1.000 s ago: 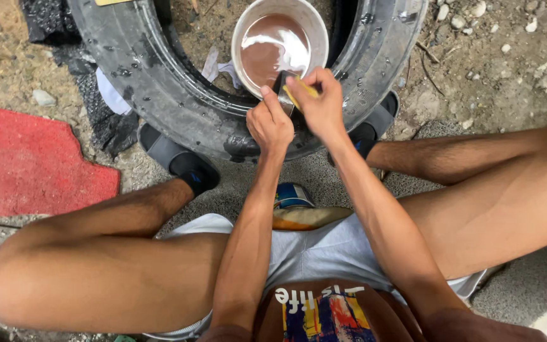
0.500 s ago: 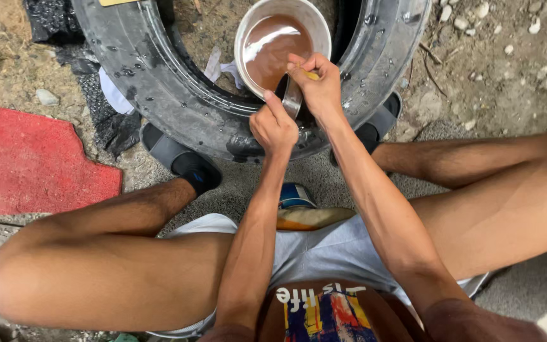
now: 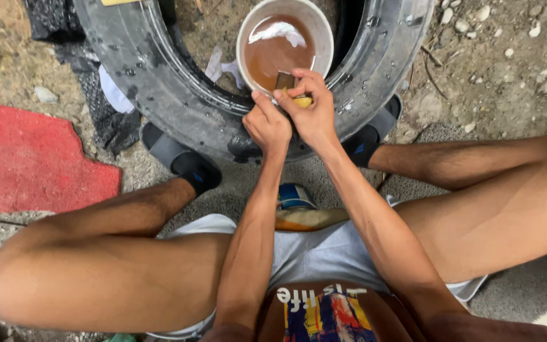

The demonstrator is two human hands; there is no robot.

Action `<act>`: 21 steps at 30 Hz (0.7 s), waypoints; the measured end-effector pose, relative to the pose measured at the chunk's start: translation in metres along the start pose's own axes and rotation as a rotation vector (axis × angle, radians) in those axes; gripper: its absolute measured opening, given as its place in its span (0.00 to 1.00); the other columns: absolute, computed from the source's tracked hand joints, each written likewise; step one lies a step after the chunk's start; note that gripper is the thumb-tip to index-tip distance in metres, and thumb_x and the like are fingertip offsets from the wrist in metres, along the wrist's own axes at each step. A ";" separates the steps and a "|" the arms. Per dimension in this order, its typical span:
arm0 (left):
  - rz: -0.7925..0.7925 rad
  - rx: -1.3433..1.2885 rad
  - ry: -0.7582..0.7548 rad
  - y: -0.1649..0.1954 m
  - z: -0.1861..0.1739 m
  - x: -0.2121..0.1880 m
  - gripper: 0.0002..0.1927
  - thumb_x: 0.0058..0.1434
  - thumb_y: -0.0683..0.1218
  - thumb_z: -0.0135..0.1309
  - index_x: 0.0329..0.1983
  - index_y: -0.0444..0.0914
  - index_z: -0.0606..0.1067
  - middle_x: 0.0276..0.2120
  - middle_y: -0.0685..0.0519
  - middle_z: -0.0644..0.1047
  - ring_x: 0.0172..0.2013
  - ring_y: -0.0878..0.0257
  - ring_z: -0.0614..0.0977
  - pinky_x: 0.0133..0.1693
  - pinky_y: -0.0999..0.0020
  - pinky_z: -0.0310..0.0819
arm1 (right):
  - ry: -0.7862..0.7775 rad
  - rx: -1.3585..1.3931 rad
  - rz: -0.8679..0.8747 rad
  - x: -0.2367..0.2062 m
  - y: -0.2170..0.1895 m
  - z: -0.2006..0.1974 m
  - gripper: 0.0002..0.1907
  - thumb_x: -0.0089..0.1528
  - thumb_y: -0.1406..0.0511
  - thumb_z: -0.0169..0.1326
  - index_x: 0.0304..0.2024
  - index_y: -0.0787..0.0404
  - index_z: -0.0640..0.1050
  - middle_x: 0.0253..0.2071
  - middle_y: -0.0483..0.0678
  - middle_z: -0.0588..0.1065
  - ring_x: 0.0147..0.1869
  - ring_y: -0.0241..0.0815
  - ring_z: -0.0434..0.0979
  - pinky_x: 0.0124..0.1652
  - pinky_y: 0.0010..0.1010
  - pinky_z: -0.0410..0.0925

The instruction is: The person sits on the ground and uses a yellow sponge to scrub a small metal object with water from a white bucket. They repeatedly dip the sponge into the bucket and scrub the object's surfaces.

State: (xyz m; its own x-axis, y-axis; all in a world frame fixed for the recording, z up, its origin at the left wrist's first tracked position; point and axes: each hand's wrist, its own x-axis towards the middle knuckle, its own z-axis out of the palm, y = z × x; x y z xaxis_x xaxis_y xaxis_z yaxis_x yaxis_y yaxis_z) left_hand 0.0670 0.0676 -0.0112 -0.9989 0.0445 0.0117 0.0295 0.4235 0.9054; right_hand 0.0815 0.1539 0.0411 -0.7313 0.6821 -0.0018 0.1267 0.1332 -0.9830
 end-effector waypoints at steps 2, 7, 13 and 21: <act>0.002 0.012 0.001 0.000 0.001 0.001 0.29 0.75 0.52 0.35 0.29 0.28 0.79 0.23 0.33 0.76 0.28 0.34 0.78 0.34 0.42 0.68 | 0.024 -0.063 -0.040 0.000 0.001 0.000 0.16 0.57 0.67 0.72 0.27 0.65 0.75 0.54 0.56 0.74 0.58 0.47 0.75 0.56 0.32 0.68; -0.070 -0.083 -0.055 0.006 0.000 0.005 0.29 0.75 0.54 0.36 0.34 0.29 0.79 0.22 0.35 0.76 0.25 0.39 0.79 0.31 0.46 0.68 | -0.010 -0.134 0.002 0.031 0.003 0.000 0.18 0.57 0.64 0.73 0.26 0.65 0.75 0.38 0.50 0.76 0.46 0.38 0.76 0.48 0.31 0.70; 0.162 -0.194 -0.258 -0.006 -0.020 -0.005 0.22 0.60 0.54 0.60 0.29 0.29 0.74 0.20 0.41 0.73 0.22 0.45 0.75 0.28 0.55 0.69 | -0.122 -0.042 0.166 0.050 0.008 -0.008 0.16 0.59 0.61 0.70 0.27 0.65 0.77 0.27 0.42 0.77 0.32 0.29 0.74 0.32 0.25 0.68; 0.224 -0.074 -0.233 -0.021 0.004 -0.010 0.15 0.52 0.47 0.67 0.21 0.35 0.74 0.17 0.47 0.75 0.20 0.50 0.78 0.29 0.57 0.70 | -0.094 -0.179 0.015 0.017 -0.006 -0.016 0.20 0.62 0.62 0.68 0.26 0.65 0.71 0.25 0.42 0.73 0.32 0.30 0.68 0.31 0.27 0.65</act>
State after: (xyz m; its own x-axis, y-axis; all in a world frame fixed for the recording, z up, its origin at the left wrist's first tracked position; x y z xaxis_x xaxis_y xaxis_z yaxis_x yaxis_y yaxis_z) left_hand 0.0770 0.0622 -0.0319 -0.9325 0.3390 0.1245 0.2367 0.3133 0.9197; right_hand 0.0784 0.1763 0.0500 -0.7866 0.6160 -0.0415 0.2491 0.2552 -0.9342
